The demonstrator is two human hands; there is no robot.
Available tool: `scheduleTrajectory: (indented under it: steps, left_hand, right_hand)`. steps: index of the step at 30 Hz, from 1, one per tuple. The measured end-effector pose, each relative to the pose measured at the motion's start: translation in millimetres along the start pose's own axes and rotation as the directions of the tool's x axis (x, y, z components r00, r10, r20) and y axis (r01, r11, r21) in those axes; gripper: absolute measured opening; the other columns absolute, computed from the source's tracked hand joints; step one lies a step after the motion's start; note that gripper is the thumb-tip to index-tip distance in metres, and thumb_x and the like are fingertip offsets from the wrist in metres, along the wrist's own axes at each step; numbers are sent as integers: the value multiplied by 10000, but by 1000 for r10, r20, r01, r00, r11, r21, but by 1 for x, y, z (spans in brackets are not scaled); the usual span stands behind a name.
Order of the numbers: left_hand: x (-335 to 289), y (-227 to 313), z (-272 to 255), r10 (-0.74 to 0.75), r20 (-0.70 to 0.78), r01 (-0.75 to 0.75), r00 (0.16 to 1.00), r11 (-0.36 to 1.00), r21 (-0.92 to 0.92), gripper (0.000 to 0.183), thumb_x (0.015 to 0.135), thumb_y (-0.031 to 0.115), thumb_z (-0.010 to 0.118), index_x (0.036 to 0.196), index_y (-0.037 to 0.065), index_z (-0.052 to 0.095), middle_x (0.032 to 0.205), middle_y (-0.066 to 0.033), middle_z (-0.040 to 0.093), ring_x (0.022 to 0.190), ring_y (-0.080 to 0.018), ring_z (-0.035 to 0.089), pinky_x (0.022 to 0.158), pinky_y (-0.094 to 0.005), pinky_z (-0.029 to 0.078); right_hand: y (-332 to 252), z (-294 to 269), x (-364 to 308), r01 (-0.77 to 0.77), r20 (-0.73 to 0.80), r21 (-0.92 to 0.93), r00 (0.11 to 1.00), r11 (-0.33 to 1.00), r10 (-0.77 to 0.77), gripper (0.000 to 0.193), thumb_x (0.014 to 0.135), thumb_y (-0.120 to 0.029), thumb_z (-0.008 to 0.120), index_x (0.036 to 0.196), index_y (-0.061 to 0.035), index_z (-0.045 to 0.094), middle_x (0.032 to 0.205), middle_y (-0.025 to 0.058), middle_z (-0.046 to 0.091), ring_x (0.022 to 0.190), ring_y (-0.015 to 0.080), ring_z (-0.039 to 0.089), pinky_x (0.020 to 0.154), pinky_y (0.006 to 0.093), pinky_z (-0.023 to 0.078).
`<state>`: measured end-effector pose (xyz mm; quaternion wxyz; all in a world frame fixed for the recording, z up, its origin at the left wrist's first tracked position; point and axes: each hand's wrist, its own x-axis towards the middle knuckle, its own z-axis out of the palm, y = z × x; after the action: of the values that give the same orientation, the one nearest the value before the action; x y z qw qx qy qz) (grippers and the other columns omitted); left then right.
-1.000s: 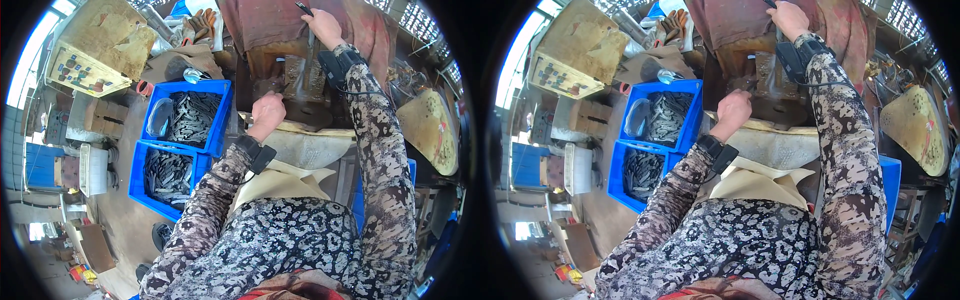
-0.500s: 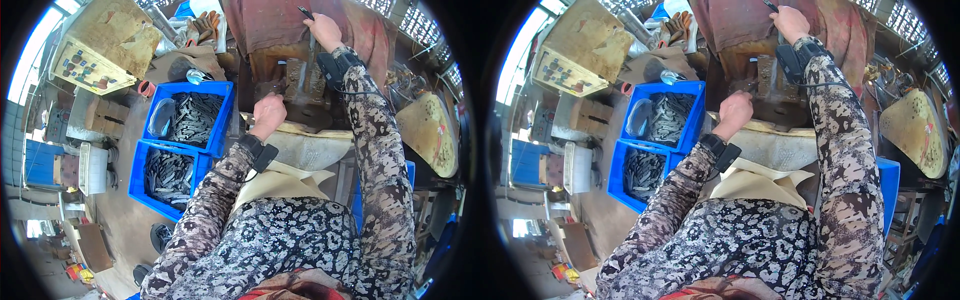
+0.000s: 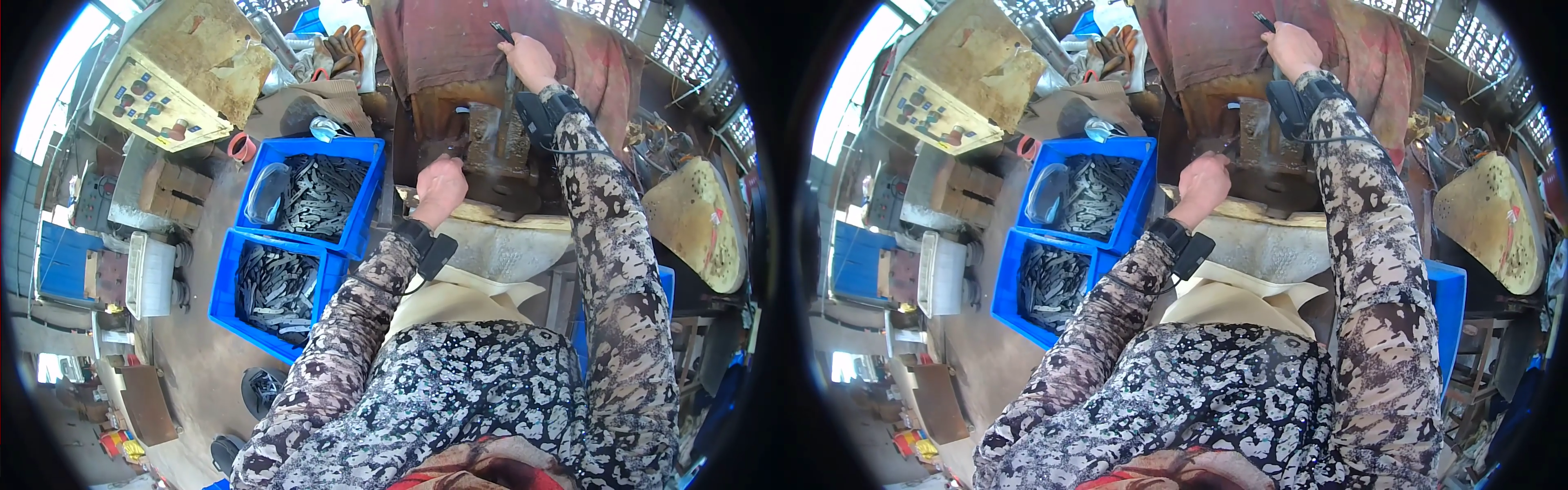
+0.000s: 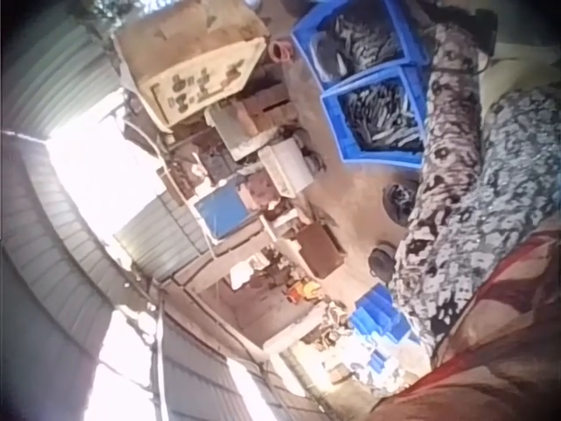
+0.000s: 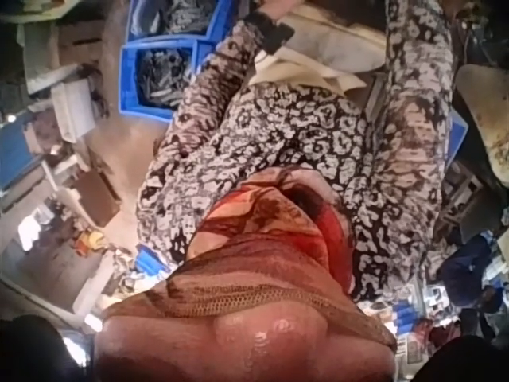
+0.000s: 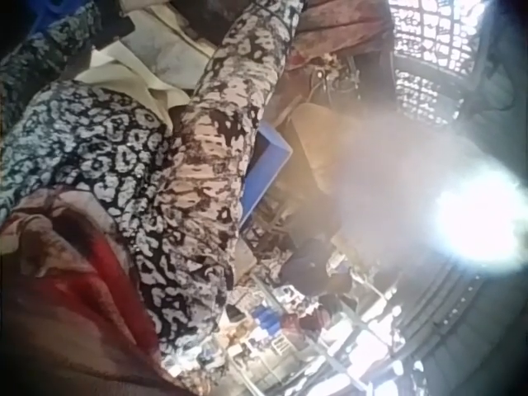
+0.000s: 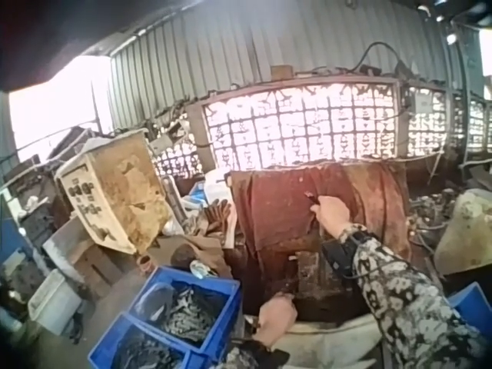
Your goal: The person picks up a knife part from a blue bin, holds it against a grinding wheel while water flows over it, and then places it into a separate blue bin, repeating the process for several pieces.
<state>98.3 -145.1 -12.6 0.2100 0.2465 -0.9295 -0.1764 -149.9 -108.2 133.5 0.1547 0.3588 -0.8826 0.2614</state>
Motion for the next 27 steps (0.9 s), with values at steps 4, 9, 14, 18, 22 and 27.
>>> scheduleTrajectory:
  steps: [4,9,14,18,22,27]
  left_hand:
    - [0,-5,7,-7,-45,4,999,998,-59,182,777,78,543,875,91,696,938,-138,649,929,-315,632,800,-405,514]
    - [22,-23,16,-30,-104,2,994,965,-261,291,756,29,537,986,92,705,928,-162,637,940,-342,615,800,-422,499]
    - [48,-27,3,99,-139,-111,985,991,-80,318,741,-3,538,1005,82,694,936,-164,632,923,-356,612,789,-436,501]
    - [57,-32,16,140,49,-144,989,986,87,196,801,79,567,946,65,697,931,-158,639,937,-341,618,805,-418,507]
    - [56,-31,20,177,241,-217,954,965,149,168,837,188,608,881,60,707,899,-166,658,910,-335,636,788,-420,516]
    - [64,-32,26,285,483,-438,828,866,241,192,837,212,610,869,59,721,900,-178,686,867,-345,667,770,-429,532]
  right_hand:
    - [-6,-21,-31,33,-27,-4,999,999,-33,347,910,-383,534,975,-55,628,906,201,651,910,406,607,766,511,464]
    - [-22,-61,-124,44,-79,145,996,989,-32,328,903,-376,571,967,-57,613,811,216,625,801,401,610,676,455,466]
    - [-26,-60,-226,96,-82,429,994,898,-67,193,856,-187,681,981,-47,640,717,170,607,584,258,550,591,310,466]
    - [-25,-62,-291,137,-54,458,991,879,-126,178,823,-136,707,945,-19,654,764,147,648,621,257,618,595,318,487]
    - [-14,-65,-320,138,101,460,973,877,-206,156,796,-105,712,917,-19,663,740,131,636,621,276,625,559,339,479]
    - [-4,-65,-330,127,207,547,937,828,-280,145,788,-103,710,907,-32,667,720,134,620,612,257,606,544,329,462]
